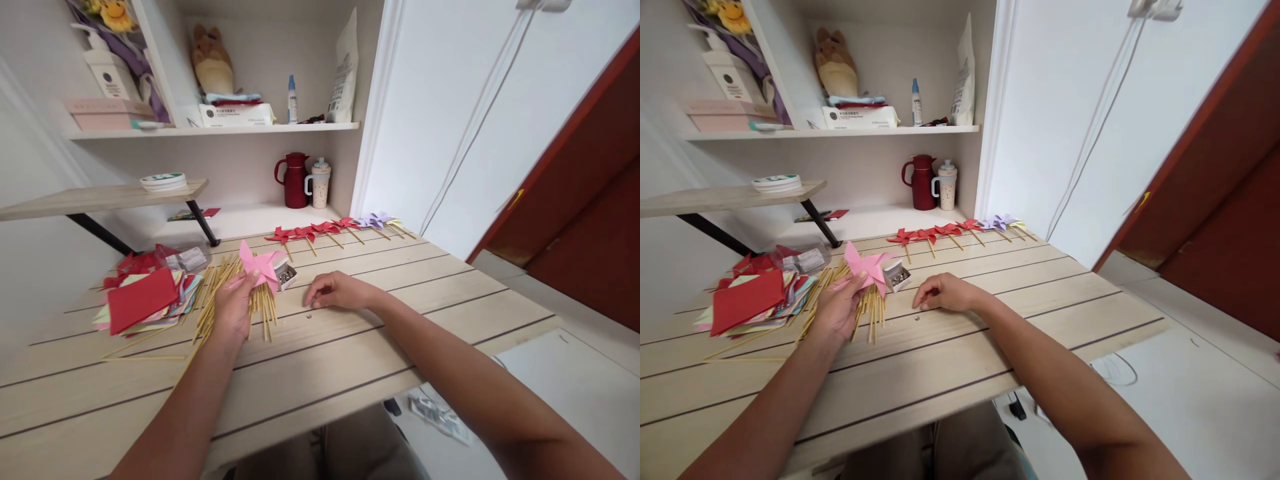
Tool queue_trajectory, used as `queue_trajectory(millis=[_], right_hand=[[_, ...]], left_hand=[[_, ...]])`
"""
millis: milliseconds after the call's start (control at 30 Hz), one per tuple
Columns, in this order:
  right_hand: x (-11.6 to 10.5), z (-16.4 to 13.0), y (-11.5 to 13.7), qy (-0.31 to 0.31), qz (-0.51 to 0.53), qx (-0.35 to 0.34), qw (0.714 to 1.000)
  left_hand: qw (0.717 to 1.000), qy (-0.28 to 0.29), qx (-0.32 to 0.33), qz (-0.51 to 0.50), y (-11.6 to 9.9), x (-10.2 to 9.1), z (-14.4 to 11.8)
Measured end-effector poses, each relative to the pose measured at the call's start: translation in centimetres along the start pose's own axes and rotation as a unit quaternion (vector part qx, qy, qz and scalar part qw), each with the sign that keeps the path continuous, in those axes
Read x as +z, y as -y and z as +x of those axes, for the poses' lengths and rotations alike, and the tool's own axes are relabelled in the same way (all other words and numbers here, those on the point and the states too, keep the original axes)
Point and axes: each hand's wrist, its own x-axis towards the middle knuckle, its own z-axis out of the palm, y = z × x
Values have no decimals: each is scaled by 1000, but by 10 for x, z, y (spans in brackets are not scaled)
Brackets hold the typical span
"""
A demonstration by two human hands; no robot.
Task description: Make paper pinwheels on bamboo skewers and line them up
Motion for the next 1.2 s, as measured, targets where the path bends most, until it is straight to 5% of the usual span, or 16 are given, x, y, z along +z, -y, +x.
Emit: queue_trajectory(millis=[433,733,1200], right_hand=[[7,2,0,23,-26,-29,999],[16,6,6,-35,-107,24,993],[17,7,5,-53,-128,2,990]], left_hand=[[999,11,11,33,5,-1,1],[999,14,13,26,4,1,-1],[999,34,15,39,6,-3,1]])
